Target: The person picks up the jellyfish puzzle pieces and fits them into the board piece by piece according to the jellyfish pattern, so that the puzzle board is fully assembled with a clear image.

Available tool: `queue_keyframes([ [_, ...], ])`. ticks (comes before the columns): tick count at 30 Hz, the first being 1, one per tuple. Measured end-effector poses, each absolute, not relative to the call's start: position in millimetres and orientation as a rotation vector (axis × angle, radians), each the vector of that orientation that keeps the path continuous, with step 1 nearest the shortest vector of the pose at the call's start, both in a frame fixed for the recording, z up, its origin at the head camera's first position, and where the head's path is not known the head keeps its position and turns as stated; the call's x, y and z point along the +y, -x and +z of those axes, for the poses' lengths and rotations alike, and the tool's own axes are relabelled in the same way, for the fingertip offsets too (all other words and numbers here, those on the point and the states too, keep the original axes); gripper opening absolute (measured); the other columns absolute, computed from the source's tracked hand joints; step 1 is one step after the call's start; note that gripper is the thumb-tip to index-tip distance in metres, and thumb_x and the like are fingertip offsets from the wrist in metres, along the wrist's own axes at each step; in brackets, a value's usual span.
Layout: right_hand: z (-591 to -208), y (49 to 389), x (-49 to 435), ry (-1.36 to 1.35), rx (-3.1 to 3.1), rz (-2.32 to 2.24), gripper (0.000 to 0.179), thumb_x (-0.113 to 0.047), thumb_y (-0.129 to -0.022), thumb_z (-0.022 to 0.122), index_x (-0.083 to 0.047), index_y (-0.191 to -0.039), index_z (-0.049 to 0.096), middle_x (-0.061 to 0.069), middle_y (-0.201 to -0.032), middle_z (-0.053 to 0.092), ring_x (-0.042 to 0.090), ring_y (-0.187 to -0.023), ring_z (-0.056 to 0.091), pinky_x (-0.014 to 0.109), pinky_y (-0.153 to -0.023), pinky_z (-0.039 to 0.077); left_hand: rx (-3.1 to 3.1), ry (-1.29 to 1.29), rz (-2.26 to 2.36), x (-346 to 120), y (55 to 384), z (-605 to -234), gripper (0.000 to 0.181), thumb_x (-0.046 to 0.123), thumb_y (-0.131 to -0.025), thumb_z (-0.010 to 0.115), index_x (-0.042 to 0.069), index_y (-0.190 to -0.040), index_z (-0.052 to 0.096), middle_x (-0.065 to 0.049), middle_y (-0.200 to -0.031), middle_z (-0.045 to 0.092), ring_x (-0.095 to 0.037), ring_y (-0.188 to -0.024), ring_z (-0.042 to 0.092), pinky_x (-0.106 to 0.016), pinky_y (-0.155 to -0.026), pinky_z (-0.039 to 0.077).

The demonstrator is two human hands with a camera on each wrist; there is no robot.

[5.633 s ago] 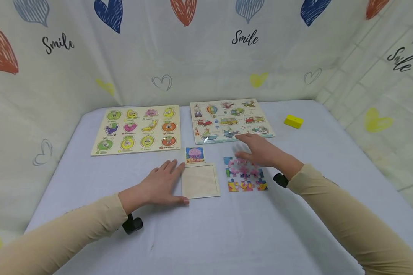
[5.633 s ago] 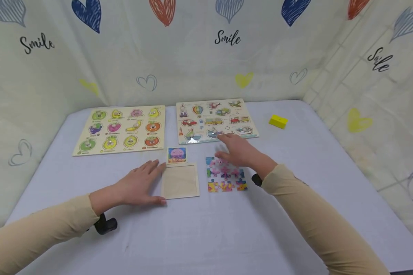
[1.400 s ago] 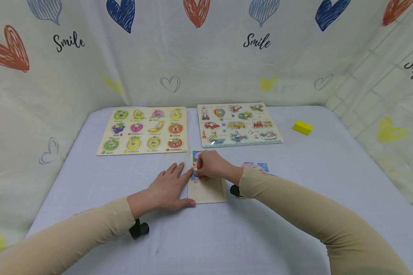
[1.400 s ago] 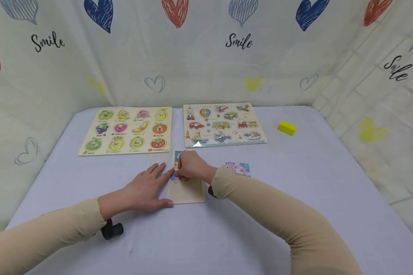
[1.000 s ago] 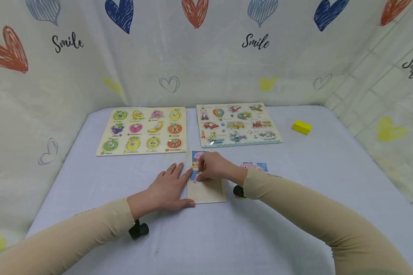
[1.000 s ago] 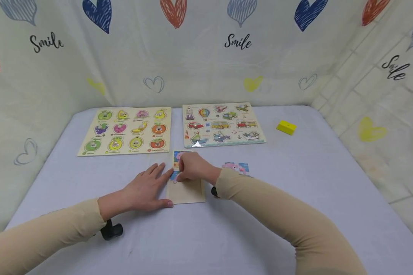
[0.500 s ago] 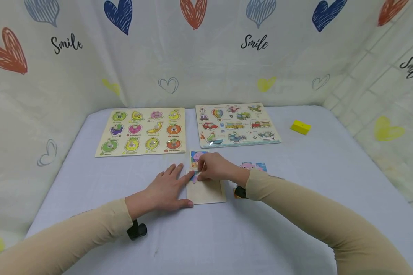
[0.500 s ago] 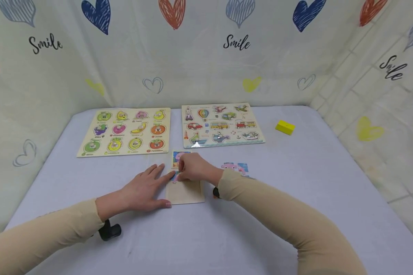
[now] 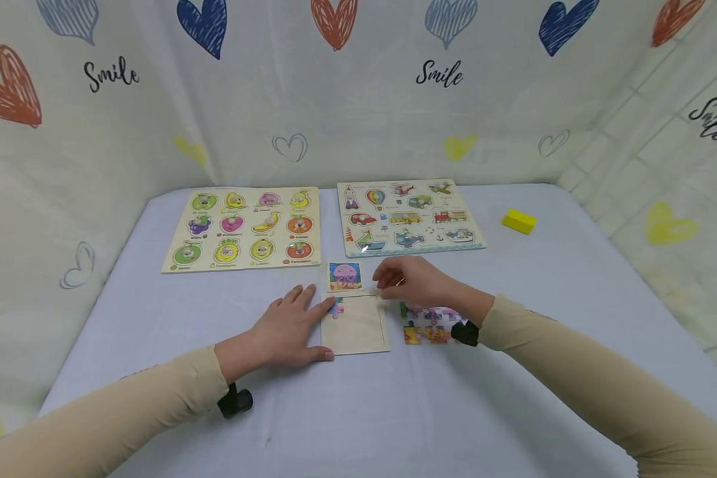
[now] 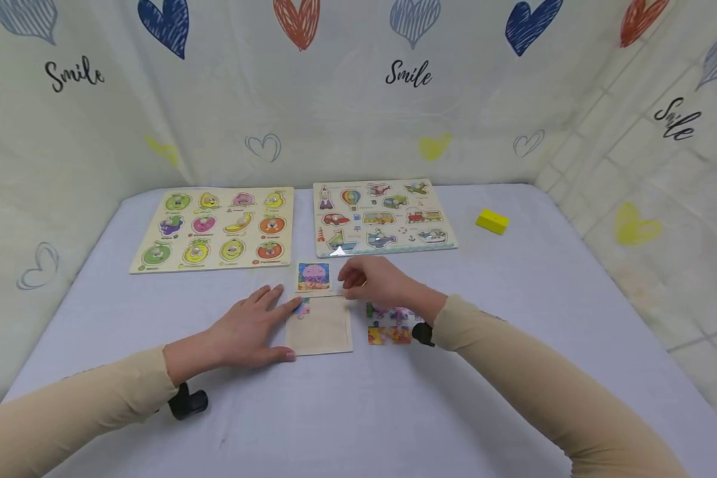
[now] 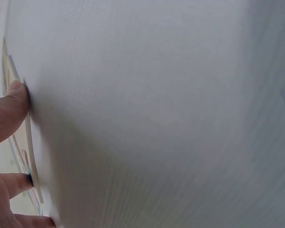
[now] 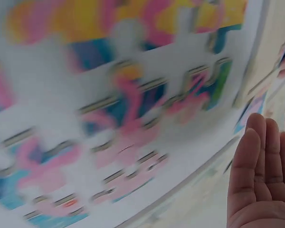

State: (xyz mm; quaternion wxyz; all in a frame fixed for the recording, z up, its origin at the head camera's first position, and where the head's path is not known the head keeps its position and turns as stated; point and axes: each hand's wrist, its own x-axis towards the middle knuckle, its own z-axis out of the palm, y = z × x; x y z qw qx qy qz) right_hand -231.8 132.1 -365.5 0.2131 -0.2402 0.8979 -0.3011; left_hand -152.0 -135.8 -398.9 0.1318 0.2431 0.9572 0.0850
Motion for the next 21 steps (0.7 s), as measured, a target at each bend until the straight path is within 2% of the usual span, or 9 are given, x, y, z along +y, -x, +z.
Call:
queue_keyframes([
  [6,-368.4,236.5,163.6,0.674,2.578,-0.811,0.026,-0.008,-0.095,0.071,-0.004,-0.120,0.068,0.009,-0.113,0.073,0.021,-0.103,0.069,0.041,-0.096,0.058,2.787,-0.720,0.255,-137.1,150.6,-397.9,0.092,0.063,-0.086,0.072,0.017,-0.158,0.040,-0.026,-0.163,0.032,-0.049,-0.149,0.032,-0.065,-0.112,0.040],
  [14,-373.4,244.6,194.6,0.556,2.681,-0.672,0.031,-0.012,-0.095,0.072,-0.005,-0.124,0.068,0.011,-0.120,0.073,0.030,-0.115,0.066,0.049,-0.105,0.052,2.788,-0.713,0.258,-136.9,149.7,-397.1,0.091,0.062,-0.085,0.073,0.017,-0.158,0.041,-0.025,-0.163,0.032,-0.049,-0.150,0.031,-0.066,-0.112,0.040],
  [21,-377.7,248.9,205.9,0.496,2.662,-0.613,0.035,-0.014,-0.094,0.073,-0.002,-0.127,0.068,0.014,-0.124,0.072,0.031,-0.114,0.064,0.051,-0.104,0.052,2.785,-0.707,0.264,-137.3,150.0,-398.2,0.091,0.062,-0.086,0.073,0.018,-0.158,0.040,-0.025,-0.163,0.032,-0.049,-0.150,0.031,-0.066,-0.112,0.039],
])
